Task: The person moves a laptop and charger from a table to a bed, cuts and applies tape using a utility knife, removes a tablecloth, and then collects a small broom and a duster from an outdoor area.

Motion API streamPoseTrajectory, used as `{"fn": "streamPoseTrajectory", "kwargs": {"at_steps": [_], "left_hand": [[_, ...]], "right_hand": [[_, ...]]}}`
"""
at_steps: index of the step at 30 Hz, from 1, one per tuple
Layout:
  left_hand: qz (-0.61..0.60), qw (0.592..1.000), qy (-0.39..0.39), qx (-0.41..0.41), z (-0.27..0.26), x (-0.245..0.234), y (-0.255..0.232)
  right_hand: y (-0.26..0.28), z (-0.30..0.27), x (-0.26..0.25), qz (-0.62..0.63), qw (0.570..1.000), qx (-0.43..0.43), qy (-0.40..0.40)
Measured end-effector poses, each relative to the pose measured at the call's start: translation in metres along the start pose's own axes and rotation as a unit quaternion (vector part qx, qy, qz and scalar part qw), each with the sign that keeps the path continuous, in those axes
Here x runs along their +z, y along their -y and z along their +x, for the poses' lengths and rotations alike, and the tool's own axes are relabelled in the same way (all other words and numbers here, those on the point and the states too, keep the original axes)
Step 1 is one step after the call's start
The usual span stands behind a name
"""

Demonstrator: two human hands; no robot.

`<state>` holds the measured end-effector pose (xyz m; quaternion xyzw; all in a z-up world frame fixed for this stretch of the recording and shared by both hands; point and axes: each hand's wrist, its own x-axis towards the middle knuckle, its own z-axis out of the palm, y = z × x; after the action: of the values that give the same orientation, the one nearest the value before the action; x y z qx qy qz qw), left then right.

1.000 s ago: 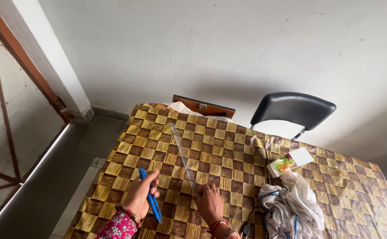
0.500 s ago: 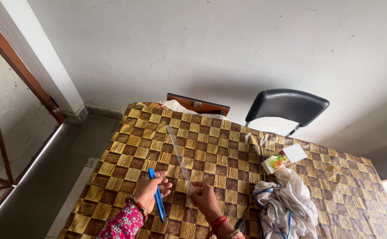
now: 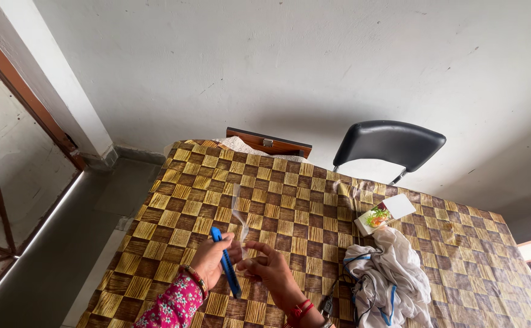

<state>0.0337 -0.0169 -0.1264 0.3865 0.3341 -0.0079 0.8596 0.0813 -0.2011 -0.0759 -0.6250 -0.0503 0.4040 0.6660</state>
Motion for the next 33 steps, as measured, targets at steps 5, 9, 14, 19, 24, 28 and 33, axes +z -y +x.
{"fn": "streamPoseTrajectory", "kwargs": {"at_steps": [5, 9, 14, 19, 24, 28, 33], "left_hand": [[-0.013, 1.000, 0.010, 0.003, -0.007, 0.011, -0.015], [0.084, 0.996, 0.028, 0.013, -0.021, 0.019, -0.023], [0.015, 0.996, 0.040, 0.075, -0.033, 0.027, -0.029], [0.002, 0.996, 0.022, 0.081, -0.050, 0.036, -0.042], [-0.023, 0.995, 0.047, 0.081, -0.063, 0.047, -0.047], [-0.058, 0.993, 0.091, 0.053, -0.077, 0.056, -0.057], [-0.082, 0.984, 0.153, 0.041, -0.097, 0.069, -0.068]], "right_hand": [[0.023, -0.017, 0.015, -0.024, 0.999, -0.023, -0.003], [0.031, -0.030, 0.019, -0.046, 0.996, -0.075, 0.008], [0.031, -0.044, 0.019, -0.092, 0.994, -0.063, -0.019], [0.022, -0.050, 0.015, -0.049, 0.997, -0.038, -0.047], [0.009, -0.052, 0.009, -0.008, 0.997, -0.070, -0.042], [0.006, -0.054, 0.006, -0.042, 0.989, -0.116, -0.077], [0.006, -0.063, 0.003, -0.028, 0.984, -0.141, -0.103]]}}
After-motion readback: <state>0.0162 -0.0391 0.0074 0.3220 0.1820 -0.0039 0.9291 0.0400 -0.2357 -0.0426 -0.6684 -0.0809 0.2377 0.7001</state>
